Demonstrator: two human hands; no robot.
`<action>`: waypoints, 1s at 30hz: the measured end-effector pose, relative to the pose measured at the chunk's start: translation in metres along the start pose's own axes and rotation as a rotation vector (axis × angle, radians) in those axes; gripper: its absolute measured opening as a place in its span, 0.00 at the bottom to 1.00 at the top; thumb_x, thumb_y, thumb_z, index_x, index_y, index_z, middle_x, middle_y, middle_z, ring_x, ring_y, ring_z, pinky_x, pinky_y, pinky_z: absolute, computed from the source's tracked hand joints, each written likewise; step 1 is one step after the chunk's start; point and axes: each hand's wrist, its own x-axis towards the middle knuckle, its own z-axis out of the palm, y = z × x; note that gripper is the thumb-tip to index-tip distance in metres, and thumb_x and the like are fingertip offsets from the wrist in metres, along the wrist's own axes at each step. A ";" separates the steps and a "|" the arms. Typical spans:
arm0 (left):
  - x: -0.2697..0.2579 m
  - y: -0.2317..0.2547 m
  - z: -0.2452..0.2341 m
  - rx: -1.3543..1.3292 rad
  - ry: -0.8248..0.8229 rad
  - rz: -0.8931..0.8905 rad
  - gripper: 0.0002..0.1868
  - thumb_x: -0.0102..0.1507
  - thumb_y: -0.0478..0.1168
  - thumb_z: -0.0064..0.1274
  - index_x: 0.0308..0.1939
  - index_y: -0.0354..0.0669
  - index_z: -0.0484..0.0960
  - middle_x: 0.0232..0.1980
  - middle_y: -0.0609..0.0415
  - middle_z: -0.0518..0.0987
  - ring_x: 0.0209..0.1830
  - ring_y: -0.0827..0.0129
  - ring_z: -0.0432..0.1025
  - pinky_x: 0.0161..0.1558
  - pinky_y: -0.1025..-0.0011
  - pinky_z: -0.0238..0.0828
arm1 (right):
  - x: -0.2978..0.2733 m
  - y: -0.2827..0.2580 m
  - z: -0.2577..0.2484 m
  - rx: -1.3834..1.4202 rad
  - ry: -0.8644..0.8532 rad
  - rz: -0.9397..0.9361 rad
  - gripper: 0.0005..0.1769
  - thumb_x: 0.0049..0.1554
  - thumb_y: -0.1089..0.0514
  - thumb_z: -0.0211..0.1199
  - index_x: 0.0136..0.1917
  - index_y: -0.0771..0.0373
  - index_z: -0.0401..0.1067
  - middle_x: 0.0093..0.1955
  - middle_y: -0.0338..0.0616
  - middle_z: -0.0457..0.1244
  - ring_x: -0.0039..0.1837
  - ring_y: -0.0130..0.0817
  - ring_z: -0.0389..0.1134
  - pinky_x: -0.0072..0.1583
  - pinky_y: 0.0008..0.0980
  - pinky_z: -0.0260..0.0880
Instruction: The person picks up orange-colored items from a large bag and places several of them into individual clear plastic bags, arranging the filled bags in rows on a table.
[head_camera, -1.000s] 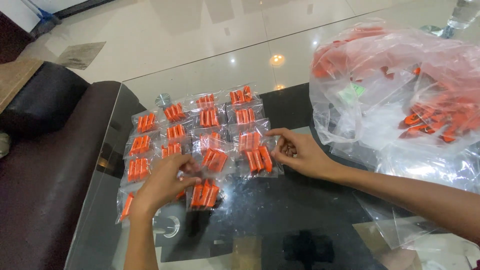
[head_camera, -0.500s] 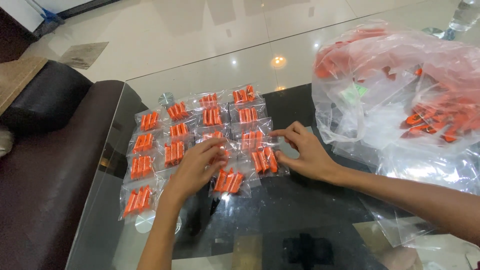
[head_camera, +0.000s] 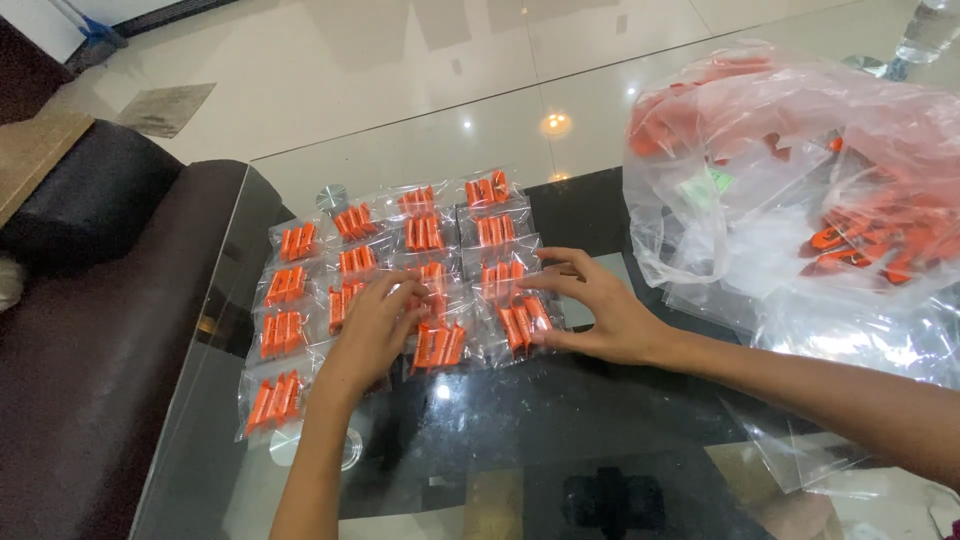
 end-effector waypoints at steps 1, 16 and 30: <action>-0.001 -0.001 -0.001 0.000 0.001 0.000 0.10 0.67 0.45 0.53 0.52 0.52 0.81 0.63 0.52 0.77 0.66 0.51 0.72 0.61 0.48 0.68 | 0.000 -0.001 -0.001 0.000 0.000 -0.001 0.33 0.52 0.45 0.74 0.69 0.54 0.72 0.74 0.62 0.54 0.70 0.71 0.61 0.67 0.66 0.63; -0.006 0.013 -0.019 -0.012 -0.063 -0.114 0.18 0.67 0.50 0.52 0.61 0.66 0.81 0.63 0.57 0.75 0.66 0.52 0.70 0.60 0.44 0.66 | 0.000 0.001 0.000 -0.145 -0.147 0.003 0.35 0.50 0.46 0.75 0.69 0.51 0.71 0.75 0.59 0.53 0.69 0.67 0.62 0.67 0.58 0.62; -0.056 -0.029 -0.083 -0.046 -0.109 -0.513 0.31 0.50 0.47 0.72 0.56 0.48 0.84 0.53 0.40 0.85 0.60 0.44 0.77 0.62 0.49 0.71 | -0.010 0.022 0.022 -0.644 0.209 -0.758 0.17 0.62 0.44 0.62 0.62 0.50 0.74 0.64 0.50 0.62 0.66 0.53 0.64 0.60 0.52 0.65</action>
